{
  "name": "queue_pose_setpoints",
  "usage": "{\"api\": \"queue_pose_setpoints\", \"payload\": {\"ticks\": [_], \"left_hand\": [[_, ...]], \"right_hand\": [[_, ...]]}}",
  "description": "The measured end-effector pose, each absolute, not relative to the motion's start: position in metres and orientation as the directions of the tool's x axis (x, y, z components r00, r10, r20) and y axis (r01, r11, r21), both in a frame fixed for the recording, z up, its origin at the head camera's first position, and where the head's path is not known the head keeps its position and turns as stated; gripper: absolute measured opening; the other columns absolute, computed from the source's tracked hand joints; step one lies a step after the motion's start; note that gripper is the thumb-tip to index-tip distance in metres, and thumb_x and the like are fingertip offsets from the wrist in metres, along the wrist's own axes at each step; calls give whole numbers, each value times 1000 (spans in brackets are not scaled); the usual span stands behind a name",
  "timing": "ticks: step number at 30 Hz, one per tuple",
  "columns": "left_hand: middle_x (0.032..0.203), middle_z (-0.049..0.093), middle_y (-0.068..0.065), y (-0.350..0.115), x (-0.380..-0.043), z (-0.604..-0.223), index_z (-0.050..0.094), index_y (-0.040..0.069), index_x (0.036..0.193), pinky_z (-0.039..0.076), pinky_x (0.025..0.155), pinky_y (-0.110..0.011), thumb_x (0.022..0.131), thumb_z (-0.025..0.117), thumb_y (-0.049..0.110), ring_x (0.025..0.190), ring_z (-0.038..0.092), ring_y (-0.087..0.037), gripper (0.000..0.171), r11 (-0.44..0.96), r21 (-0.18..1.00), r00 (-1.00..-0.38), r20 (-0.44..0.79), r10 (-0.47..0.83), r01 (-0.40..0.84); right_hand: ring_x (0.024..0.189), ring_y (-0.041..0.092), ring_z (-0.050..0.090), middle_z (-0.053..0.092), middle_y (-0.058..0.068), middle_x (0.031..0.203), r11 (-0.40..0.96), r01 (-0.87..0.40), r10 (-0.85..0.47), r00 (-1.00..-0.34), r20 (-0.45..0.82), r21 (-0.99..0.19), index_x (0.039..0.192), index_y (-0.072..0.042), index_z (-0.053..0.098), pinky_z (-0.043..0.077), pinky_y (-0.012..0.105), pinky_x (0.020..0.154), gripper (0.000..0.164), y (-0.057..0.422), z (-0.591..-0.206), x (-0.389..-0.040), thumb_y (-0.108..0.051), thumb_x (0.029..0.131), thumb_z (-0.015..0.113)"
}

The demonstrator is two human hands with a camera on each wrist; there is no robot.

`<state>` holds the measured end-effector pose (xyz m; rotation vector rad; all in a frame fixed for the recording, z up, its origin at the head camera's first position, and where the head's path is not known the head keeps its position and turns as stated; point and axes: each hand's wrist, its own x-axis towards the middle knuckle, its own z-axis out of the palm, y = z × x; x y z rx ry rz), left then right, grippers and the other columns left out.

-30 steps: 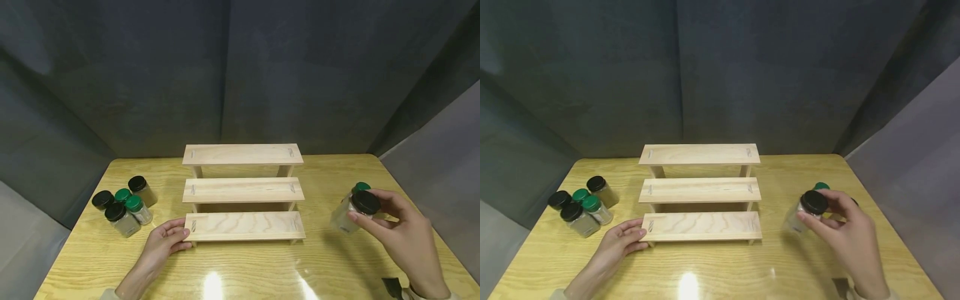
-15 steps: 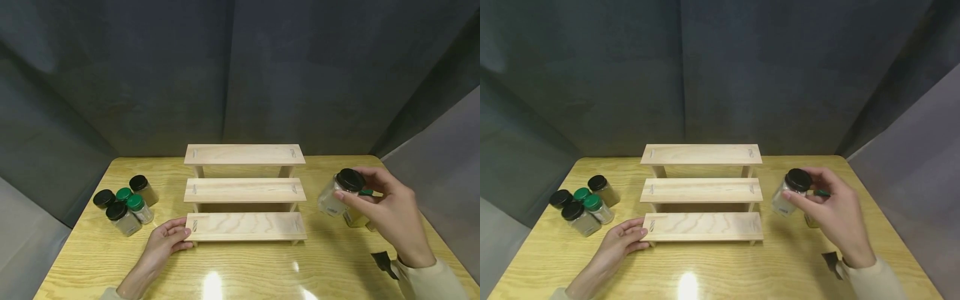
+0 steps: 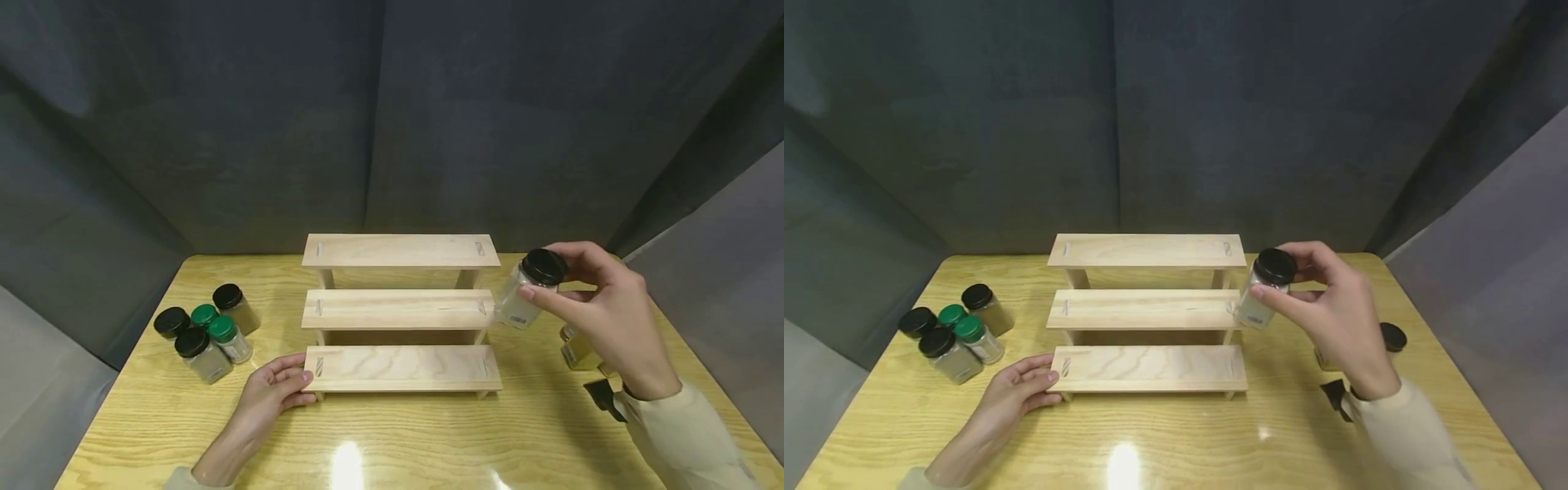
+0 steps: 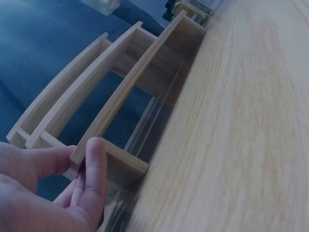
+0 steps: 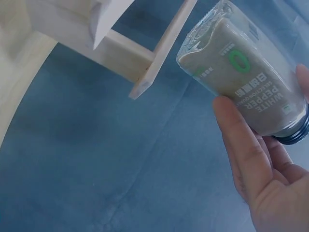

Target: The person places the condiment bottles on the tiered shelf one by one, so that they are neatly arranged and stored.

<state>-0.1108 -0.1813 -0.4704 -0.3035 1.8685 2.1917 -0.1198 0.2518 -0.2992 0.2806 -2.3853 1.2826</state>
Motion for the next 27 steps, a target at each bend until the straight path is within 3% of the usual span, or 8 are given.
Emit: {"api": "queue_pose_setpoints", "payload": {"ticks": [10,27], "left_hand": [[109,71,-15,-183,-111,-471,45,-17,150,68,84,-33,109,62,-5,88,75,-22,47,-141,939,-949,-306,75,-314],[111,68,-16,-183,-112,-471,45,-17,150,68,87,-36,109,61,-6,92,74,-22,46,-152,939,-951,-302,72,-309]], "right_hand": [[97,14,72,75,2,112,498,-433,-26,-874,486,-751,130,-4,73,64,17,71,50,232,-293,-136,1,85,94],[89,16,74,76,3,106,496,-480,-80,-855,513,-723,126,-10,76,63,19,76,46,202,-279,-156,-9,85,97]]}}
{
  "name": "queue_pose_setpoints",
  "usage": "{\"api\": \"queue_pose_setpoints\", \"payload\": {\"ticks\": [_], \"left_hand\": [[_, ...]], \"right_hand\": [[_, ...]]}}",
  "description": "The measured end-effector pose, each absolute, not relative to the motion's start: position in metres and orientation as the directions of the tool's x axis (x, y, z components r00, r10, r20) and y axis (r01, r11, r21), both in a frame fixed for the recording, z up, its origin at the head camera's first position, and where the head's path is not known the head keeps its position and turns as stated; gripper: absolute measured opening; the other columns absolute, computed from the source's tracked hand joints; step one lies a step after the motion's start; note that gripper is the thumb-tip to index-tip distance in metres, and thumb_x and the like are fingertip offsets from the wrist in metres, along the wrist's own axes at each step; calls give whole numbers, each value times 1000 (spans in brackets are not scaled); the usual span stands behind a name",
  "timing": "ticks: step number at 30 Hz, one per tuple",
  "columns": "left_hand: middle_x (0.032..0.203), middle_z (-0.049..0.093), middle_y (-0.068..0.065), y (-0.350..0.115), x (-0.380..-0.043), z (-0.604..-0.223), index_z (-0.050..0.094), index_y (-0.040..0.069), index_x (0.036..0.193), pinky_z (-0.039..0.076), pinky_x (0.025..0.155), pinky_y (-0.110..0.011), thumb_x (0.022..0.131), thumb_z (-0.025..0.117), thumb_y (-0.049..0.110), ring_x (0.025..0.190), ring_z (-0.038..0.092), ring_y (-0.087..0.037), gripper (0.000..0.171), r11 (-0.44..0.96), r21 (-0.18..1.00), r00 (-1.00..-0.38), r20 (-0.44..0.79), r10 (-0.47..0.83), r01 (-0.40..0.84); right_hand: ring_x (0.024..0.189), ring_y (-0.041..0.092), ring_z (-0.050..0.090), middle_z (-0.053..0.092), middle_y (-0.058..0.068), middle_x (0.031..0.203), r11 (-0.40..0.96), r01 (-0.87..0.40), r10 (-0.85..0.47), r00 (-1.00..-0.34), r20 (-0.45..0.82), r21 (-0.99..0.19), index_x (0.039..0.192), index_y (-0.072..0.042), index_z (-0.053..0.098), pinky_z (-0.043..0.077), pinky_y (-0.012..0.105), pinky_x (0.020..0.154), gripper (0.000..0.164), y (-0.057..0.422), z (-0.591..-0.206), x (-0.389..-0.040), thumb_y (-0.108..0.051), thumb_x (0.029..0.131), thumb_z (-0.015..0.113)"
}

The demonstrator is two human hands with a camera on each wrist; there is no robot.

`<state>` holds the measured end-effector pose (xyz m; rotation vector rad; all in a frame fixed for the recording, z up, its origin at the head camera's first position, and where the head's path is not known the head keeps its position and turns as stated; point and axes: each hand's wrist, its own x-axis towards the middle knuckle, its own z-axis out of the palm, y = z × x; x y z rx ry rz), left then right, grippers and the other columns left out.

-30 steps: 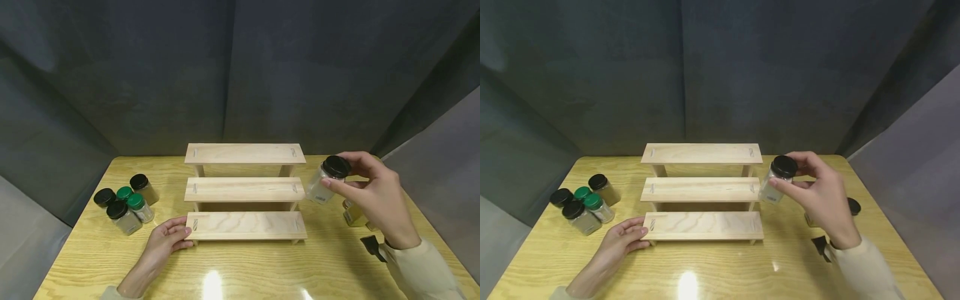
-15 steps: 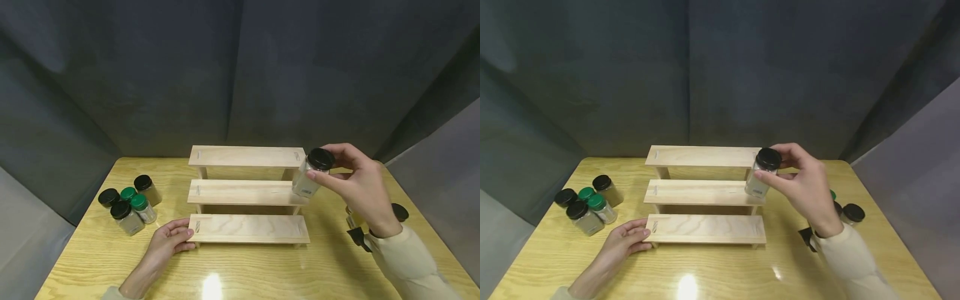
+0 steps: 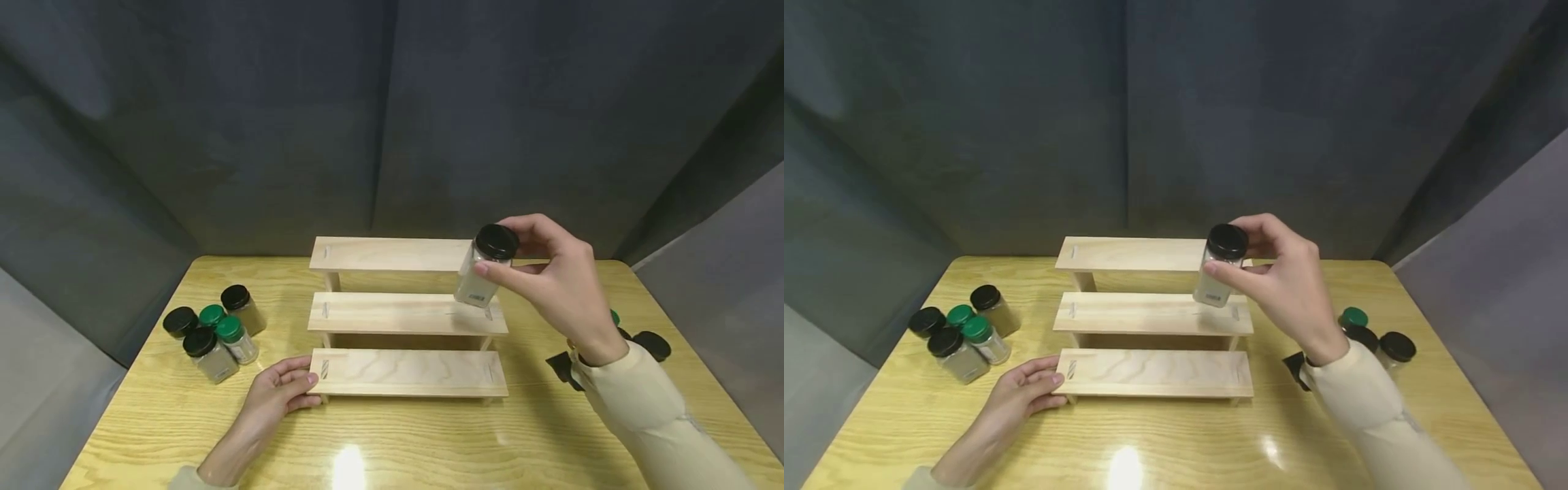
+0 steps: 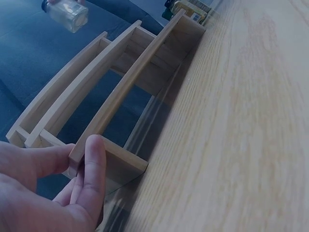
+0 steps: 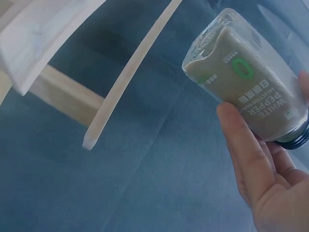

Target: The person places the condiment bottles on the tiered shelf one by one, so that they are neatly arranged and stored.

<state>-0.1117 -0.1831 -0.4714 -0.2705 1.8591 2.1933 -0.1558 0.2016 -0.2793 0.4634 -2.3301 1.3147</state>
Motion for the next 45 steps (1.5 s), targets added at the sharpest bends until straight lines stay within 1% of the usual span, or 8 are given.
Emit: {"api": "queue_pose_setpoints", "payload": {"ticks": [3,9,14,19,22,28,34,45], "left_hand": [[111,69,-16,-183,-111,-472,45,-17,150,68,87,-35,109,61,-6,91,74,-21,46,-154,940,-952,-297,73,-305],[111,70,-15,-185,-109,-473,42,-18,152,68,87,-34,110,61,-4,90,75,-20,49,-153,943,-954,-285,96,-297],[108,71,-12,-186,-110,-472,41,-19,151,68,85,-33,109,60,-7,87,75,-19,48,-162,944,-957,-274,93,-287],[109,71,-12,-186,-111,-474,42,-20,151,68,86,-33,107,63,-7,90,74,-19,51,-167,947,-959,-257,117,-274],[111,71,-13,-186,-112,-476,42,-20,151,68,87,-33,107,64,-6,92,74,-19,52,-173,947,-959,-250,130,-270],[111,71,-14,-186,-113,-477,41,-20,152,68,86,-33,107,63,-7,90,75,-20,52,-189,945,-960,-244,134,-267],[111,71,-14,-186,-112,-477,40,-20,152,68,86,-33,107,64,-6,90,75,-20,53,-195,944,-960,-242,142,-267],[111,70,-13,-187,-112,-475,43,-19,151,68,87,-33,107,64,-5,93,73,-19,51,-188,948,-962,-232,142,-257]], "right_hand": [[87,18,75,76,3,106,486,-483,-96,-858,504,-729,127,-9,75,62,20,76,47,195,-278,-161,-10,85,97],[84,20,73,75,5,106,469,-476,-114,-868,483,-744,129,-10,74,61,22,72,48,182,-277,-172,-14,86,97],[87,21,72,75,4,106,465,-487,-145,-866,479,-740,129,-10,74,59,24,69,49,171,-274,-180,-18,87,97],[93,20,73,75,4,110,457,-480,-163,-873,460,-749,130,-10,73,61,26,76,51,159,-271,-186,-22,87,97],[94,19,72,75,3,111,450,-486,-177,-871,458,-749,130,-11,73,60,28,80,50,152,-270,-191,-24,87,96],[96,19,70,75,1,113,429,-502,-204,-864,460,-751,129,-11,73,59,35,87,48,138,-269,-202,-25,88,95],[95,20,70,76,3,112,423,-512,-223,-859,462,-748,128,-10,74,58,35,87,47,123,-267,-212,-20,88,95],[95,19,70,75,2,113,404,-513,-245,-859,450,-758,131,-10,73,58,35,90,50,100,-265,-230,-19,87,96]]}}
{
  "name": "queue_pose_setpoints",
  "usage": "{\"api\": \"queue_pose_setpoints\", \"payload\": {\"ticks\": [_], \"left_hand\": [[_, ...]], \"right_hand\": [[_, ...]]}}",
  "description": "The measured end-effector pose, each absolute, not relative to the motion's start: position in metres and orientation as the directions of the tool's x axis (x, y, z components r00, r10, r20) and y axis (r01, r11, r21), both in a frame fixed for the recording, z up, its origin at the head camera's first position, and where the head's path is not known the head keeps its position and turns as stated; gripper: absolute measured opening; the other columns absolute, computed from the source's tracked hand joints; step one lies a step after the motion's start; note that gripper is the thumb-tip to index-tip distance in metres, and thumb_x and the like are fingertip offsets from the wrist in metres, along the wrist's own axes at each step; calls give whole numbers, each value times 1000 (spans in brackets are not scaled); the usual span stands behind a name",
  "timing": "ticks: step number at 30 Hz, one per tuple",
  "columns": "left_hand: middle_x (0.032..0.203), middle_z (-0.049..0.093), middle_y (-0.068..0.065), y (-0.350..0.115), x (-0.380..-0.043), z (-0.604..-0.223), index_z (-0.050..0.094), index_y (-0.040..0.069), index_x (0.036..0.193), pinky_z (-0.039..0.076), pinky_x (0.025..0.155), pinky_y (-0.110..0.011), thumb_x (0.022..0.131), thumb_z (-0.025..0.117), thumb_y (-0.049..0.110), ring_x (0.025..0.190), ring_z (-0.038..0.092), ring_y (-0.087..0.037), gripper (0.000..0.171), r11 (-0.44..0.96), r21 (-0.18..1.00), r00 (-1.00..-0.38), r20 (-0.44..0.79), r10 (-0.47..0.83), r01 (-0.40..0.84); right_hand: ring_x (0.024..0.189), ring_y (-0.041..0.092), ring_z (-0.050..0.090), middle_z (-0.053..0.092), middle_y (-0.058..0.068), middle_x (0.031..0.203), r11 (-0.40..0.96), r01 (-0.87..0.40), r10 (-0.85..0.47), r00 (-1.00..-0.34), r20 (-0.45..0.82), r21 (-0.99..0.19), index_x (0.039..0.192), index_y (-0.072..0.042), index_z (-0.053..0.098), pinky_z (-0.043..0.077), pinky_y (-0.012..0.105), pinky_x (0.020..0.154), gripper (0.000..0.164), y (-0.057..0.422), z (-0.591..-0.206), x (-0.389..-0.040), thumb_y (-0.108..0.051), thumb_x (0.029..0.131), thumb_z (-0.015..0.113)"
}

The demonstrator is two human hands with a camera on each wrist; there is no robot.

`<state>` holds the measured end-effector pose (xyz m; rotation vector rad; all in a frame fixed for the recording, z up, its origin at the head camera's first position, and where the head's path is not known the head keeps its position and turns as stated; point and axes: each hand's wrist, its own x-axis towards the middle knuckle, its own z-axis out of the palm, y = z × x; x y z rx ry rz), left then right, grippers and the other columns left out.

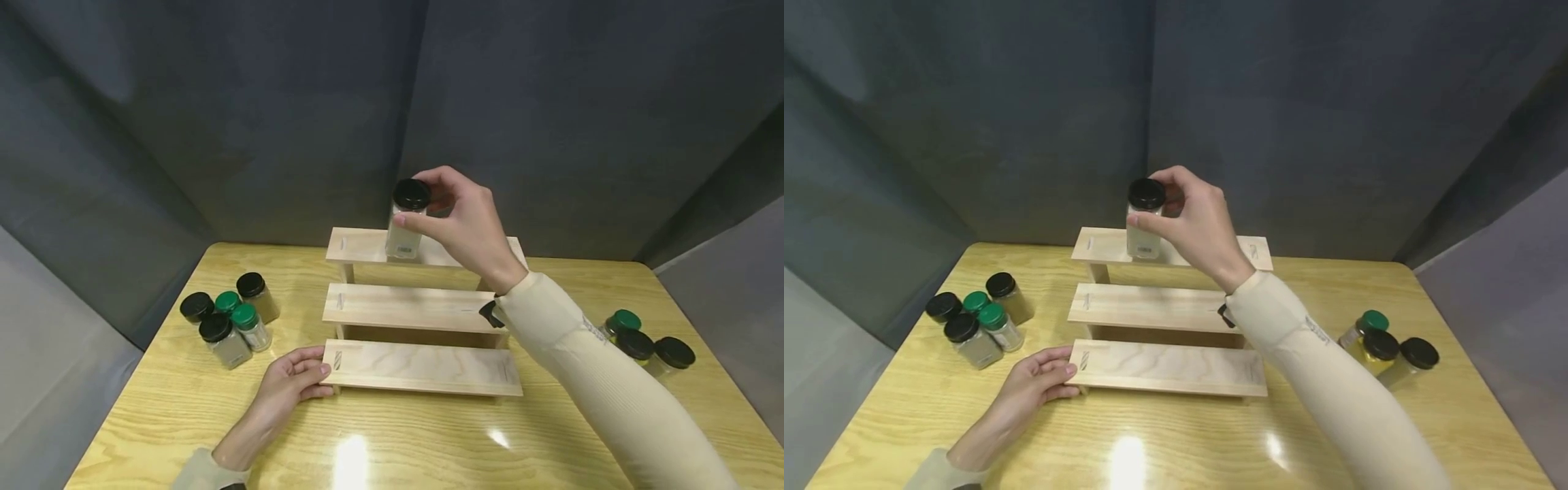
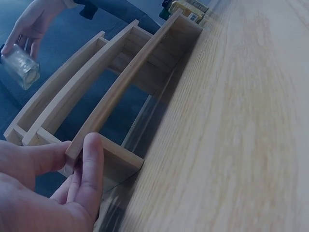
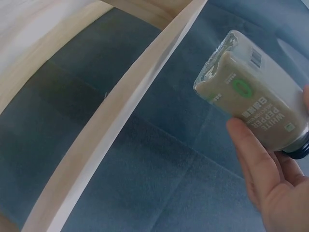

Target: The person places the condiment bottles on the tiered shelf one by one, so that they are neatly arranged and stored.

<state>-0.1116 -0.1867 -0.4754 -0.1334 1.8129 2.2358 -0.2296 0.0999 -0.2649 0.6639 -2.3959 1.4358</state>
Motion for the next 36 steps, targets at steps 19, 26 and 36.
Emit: {"api": "queue_pose_setpoints", "payload": {"ticks": [19,26,36], "left_hand": [[108,70,-11,-185,-108,-477,44,-20,149,68,86,-33,106,65,-6,92,73,-19,49,-203,944,-962,-236,134,-260],[110,70,-13,-185,-107,-478,42,-20,150,68,86,-33,106,65,-5,92,73,-20,51,-200,942,-960,-245,137,-269],[109,69,-13,-185,-107,-480,43,-20,150,68,86,-34,106,65,-6,93,73,-20,51,-206,941,-961,-245,131,-268]], "right_hand": [[93,22,71,75,6,114,418,-499,-295,-865,405,-759,133,-5,71,59,35,85,51,68,-271,-251,-18,90,95],[94,22,71,75,6,113,424,-478,-286,-877,387,-770,133,-5,70,59,35,85,50,66,-277,-253,-16,90,94],[95,24,71,74,7,115,433,-475,-289,-878,381,-766,134,-4,70,60,38,85,52,65,-279,-253,-17,90,94]]}}
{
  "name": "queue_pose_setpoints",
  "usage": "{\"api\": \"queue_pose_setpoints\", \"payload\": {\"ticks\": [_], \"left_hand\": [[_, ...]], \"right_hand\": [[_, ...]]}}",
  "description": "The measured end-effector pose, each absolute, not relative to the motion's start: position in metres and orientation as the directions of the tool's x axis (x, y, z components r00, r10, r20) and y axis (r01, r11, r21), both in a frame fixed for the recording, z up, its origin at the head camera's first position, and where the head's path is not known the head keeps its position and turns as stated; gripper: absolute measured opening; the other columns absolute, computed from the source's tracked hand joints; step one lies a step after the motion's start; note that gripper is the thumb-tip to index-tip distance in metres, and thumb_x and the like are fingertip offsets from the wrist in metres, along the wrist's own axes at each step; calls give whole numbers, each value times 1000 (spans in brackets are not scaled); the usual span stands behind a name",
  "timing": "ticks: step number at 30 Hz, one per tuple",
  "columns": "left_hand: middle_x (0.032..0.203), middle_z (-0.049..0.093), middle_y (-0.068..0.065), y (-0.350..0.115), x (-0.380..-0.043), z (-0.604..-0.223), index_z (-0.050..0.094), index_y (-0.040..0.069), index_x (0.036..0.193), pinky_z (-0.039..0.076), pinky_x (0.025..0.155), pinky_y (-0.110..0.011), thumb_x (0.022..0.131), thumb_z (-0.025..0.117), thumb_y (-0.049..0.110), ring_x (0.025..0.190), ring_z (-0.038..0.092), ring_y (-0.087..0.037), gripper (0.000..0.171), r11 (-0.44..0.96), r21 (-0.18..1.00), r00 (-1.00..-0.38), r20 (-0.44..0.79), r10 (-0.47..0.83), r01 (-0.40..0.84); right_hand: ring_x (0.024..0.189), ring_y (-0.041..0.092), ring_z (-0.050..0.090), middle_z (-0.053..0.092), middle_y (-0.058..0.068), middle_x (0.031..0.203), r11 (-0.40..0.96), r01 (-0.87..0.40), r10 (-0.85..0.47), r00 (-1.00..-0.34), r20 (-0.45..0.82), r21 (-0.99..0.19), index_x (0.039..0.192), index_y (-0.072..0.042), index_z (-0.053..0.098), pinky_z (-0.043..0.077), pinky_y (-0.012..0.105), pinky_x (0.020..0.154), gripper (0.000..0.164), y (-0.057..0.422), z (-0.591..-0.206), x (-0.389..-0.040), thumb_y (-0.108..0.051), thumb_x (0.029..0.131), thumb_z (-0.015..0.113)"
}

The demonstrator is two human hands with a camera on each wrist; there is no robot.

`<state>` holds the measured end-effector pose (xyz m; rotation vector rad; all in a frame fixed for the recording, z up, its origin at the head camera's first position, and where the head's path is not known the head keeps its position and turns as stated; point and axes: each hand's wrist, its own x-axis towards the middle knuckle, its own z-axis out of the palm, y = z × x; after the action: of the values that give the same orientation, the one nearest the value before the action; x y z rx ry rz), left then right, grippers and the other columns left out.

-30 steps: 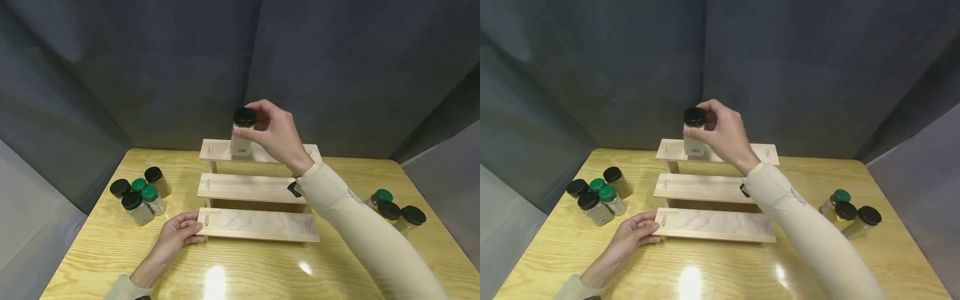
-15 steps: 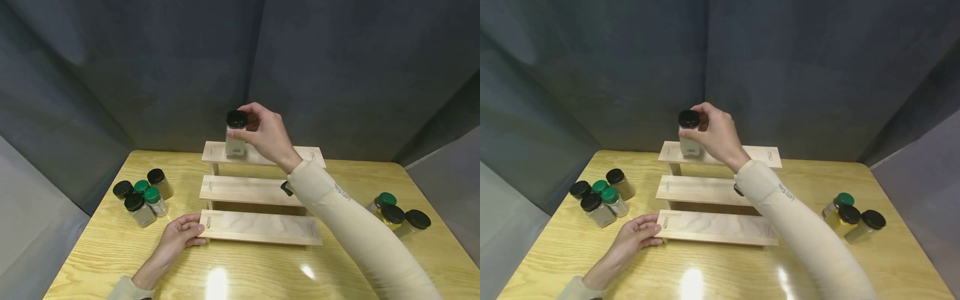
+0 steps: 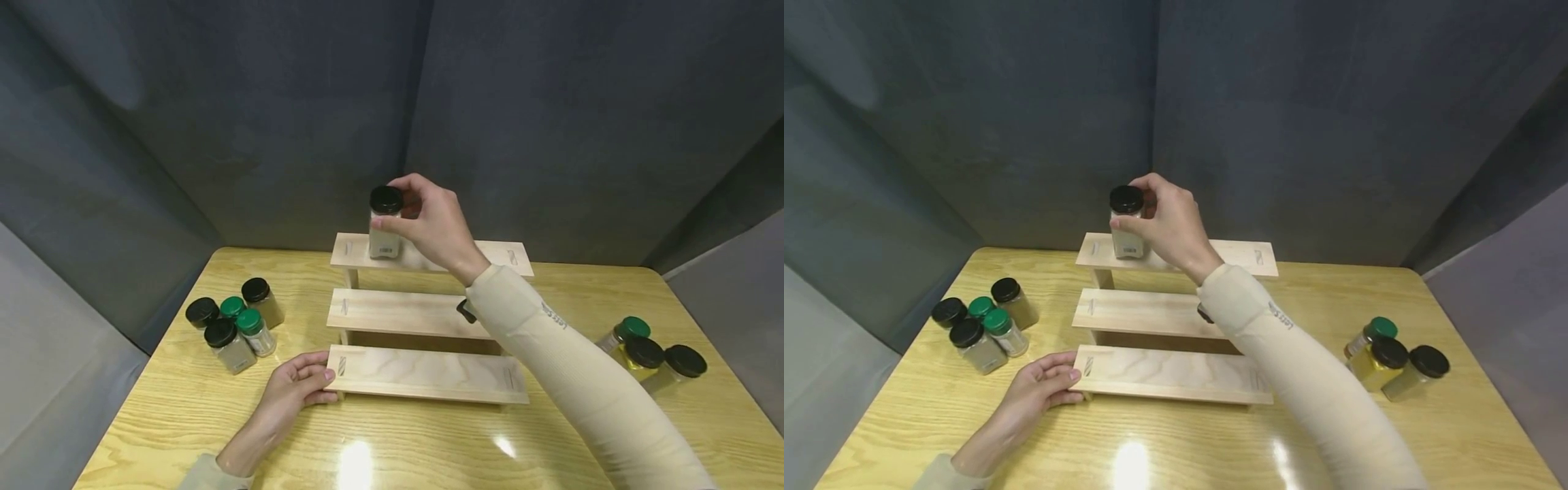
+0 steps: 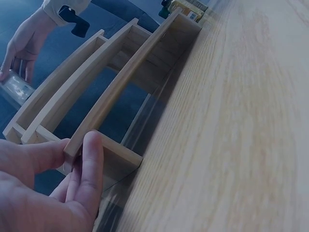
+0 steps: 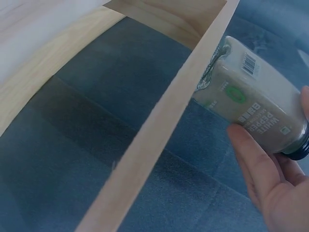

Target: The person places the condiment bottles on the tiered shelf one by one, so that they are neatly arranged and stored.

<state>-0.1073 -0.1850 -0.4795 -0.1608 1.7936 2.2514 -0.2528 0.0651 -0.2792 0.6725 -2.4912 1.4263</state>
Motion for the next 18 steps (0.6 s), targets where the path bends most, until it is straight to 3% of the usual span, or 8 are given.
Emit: {"api": "queue_pose_setpoints", "payload": {"ticks": [18], "left_hand": [[111,70,-13,-186,-108,-478,41,-20,151,68,87,-34,107,65,-5,92,73,-19,52,-202,945,-961,-228,154,-256]], "right_hand": [[96,22,71,74,6,115,453,-460,-286,-886,364,-764,135,-6,69,60,39,87,53,64,-280,-255,-21,91,94]]}}
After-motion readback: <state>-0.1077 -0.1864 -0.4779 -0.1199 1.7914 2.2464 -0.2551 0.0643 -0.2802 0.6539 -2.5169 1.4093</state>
